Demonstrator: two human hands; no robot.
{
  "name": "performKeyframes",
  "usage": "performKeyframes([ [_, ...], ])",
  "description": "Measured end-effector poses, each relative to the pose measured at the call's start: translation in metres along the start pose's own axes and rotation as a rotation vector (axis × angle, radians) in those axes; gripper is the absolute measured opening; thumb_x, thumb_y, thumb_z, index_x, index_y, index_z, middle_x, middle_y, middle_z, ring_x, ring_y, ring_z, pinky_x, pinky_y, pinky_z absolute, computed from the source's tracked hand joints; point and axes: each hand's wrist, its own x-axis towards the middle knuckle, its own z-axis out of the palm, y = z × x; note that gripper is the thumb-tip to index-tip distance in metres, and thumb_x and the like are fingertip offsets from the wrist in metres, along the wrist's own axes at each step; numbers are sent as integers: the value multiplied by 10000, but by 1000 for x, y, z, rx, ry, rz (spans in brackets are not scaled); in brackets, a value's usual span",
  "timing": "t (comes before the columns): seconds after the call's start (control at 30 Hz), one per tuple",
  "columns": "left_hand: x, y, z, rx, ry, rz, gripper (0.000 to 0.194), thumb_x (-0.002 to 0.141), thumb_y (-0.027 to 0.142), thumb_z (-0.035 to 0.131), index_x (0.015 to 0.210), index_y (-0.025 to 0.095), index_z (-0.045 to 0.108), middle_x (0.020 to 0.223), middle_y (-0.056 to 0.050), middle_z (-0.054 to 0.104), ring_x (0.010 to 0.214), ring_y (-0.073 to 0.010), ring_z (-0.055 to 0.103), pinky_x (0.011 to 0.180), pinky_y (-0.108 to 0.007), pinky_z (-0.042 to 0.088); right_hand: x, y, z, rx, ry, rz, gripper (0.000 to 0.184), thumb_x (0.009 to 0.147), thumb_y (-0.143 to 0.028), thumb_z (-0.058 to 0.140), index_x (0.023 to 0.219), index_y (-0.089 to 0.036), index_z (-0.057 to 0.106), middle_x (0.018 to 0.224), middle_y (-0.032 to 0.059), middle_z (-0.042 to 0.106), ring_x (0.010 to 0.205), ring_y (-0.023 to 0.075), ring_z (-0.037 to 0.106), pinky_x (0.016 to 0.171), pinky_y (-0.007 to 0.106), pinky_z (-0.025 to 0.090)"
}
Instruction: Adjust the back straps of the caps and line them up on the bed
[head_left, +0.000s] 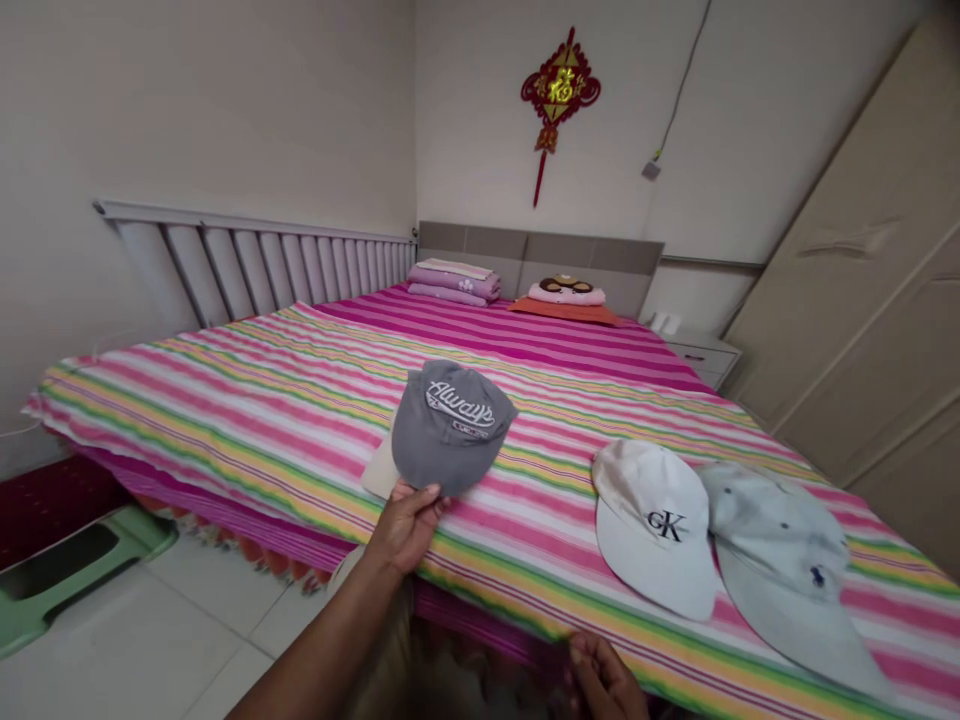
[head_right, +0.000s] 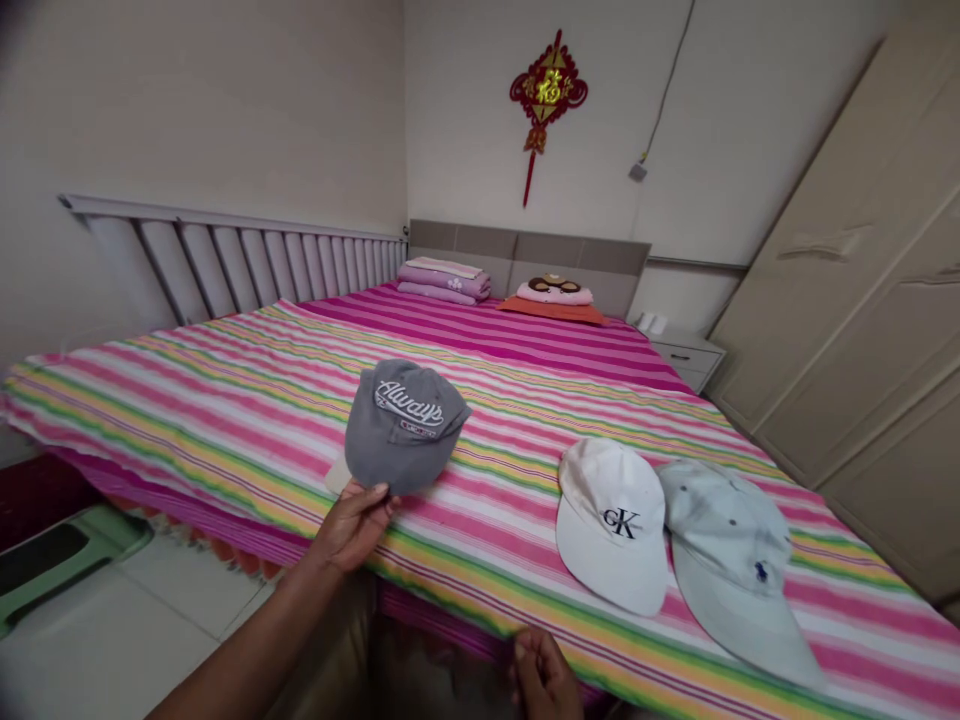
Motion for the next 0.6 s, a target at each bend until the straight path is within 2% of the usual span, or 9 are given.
performKeyframes([
  [0.07, -11, -13, -3, -35, -9, -132, 440, 512, -1, 685, 893, 201, 599, 635, 26, 651, 569, -119, 594, 517, -223, 490, 4, -26, 3, -16, -131, -50, 376, 628, -546, 611, 644, -176, 546, 513, -26, 530, 483, 125, 496, 480, 230, 403],
  [0.1, -17, -20, -5, -56, -4, -203, 447, 516, -6, 677, 902, 205, 600, 630, 26, 650, 571, -120, 598, 519, -222, 488, 7, -41, 5, -13, -215, -73, 374, 626, -532, 625, 658, -162, 581, 608, 15, 598, 608, 161, 559, 587, 259, 445],
  [0.13, -23, -27, -8, -77, -3, -270, 453, 522, -9, 670, 913, 209, 600, 635, 25, 653, 579, -120, 602, 523, -218, 485, 10, -55, 7, 16, -240, -78, 362, 668, -510, 605, 751, -158, 615, 751, 53, 649, 758, 195, 591, 712, 297, 451],
  [0.2, -35, -41, -11, -101, -26, -377, 466, 526, -7, 664, 930, 216, 599, 685, 16, 670, 604, -122, 612, 522, -208, 475, 16, -82, 13, 117, -316, -88, 386, 714, -506, 570, 881, -164, 631, 945, 90, 656, 923, 220, 576, 838, 338, 412],
  [0.23, -41, -46, -13, -103, -52, -419, 465, 527, 1, 665, 935, 214, 600, 719, 7, 678, 622, -125, 617, 524, -205, 472, 20, -93, 16, 194, -397, -88, 416, 720, -517, 559, 943, -171, 623, 993, 97, 647, 959, 225, 566, 864, 352, 401],
  [0.3, -51, -55, -16, -92, -104, -479, 436, 528, 23, 673, 921, 201, 608, 764, -14, 686, 655, -137, 626, 535, -206, 469, 26, -113, 23, 403, -476, -82, 460, 726, -572, 512, 955, -189, 622, 985, 93, 656, 973, 227, 566, 879, 370, 397],
  [0.43, -64, -62, -28, -27, -212, -540, 370, 509, 24, 685, 838, 187, 631, 785, -14, 686, 687, -154, 631, 572, -223, 472, 35, -138, 33, 705, -464, 3, 461, 680, -606, 536, 888, -210, 646, 931, 70, 685, 994, 235, 571, 913, 398, 385],
  [0.5, -67, -61, -36, 1, -295, -567, 394, 507, 47, 698, 873, 177, 634, 828, -30, 685, 739, -184, 635, 628, -267, 482, 37, -143, 34, 763, -410, 34, 389, 628, -547, 629, 838, -221, 659, 890, 49, 701, 1005, 239, 571, 935, 406, 372],
  [0.6, -63, -56, -45, -20, -374, -582, 394, 537, 174, 727, 916, 136, 628, 855, -73, 683, 828, -231, 629, 731, -324, 470, 34, -142, 31, 747, -369, 89, 297, 553, -433, 726, 759, -226, 671, 820, 39, 714, 1012, 253, 571, 951, 428, 358],
])
